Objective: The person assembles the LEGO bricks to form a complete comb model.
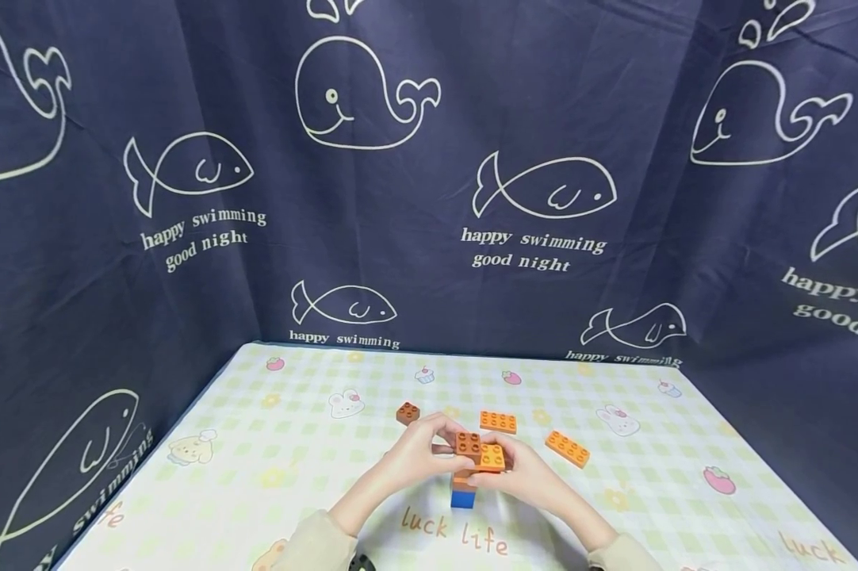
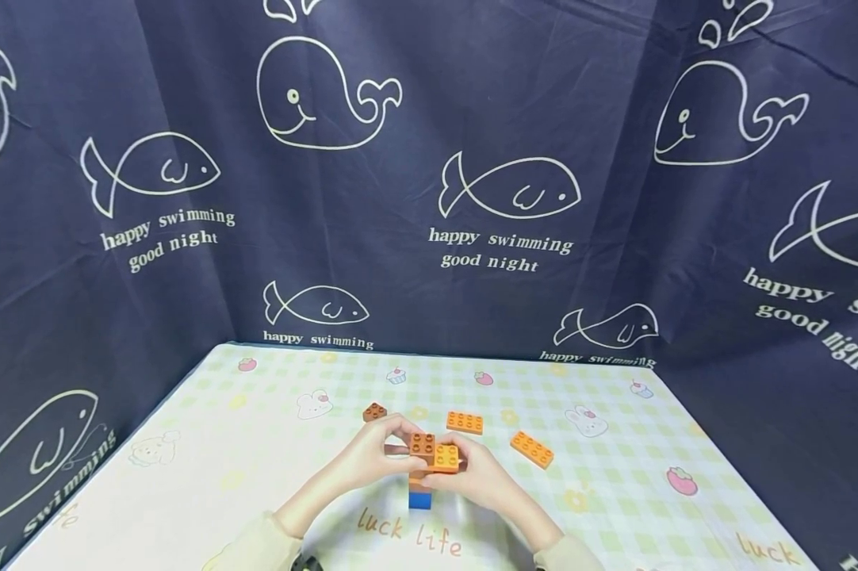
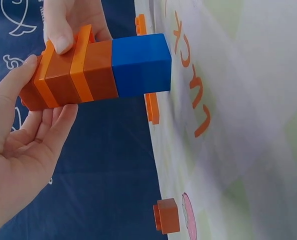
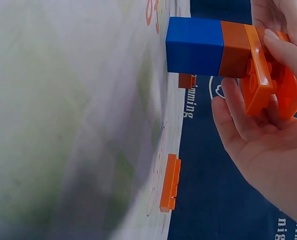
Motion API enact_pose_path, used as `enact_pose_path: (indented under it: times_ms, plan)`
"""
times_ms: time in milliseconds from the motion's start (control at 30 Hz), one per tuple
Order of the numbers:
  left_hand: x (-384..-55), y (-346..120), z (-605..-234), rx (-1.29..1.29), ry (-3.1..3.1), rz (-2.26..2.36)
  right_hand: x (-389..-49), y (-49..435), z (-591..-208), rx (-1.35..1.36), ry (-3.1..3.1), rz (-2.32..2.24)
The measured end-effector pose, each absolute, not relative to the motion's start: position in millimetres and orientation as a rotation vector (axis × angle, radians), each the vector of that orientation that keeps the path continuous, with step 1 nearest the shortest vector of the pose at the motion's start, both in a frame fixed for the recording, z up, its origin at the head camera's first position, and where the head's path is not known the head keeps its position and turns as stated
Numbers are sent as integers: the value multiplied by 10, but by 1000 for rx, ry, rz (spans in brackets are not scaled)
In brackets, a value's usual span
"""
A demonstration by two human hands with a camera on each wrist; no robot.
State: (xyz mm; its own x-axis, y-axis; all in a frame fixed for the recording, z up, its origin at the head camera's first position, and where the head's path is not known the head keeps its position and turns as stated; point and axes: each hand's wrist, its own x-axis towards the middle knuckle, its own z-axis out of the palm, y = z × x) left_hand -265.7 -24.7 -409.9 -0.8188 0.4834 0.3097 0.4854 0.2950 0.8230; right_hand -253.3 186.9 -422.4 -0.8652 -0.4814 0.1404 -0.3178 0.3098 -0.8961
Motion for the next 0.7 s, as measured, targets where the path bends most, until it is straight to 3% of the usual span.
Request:
enact_pose_path:
  times_ms: [700]
  plan:
    - [-2693, -248, -4166, -928, -2521, -1647, -2513, 2064, -4227, -784, 2573, -1515]
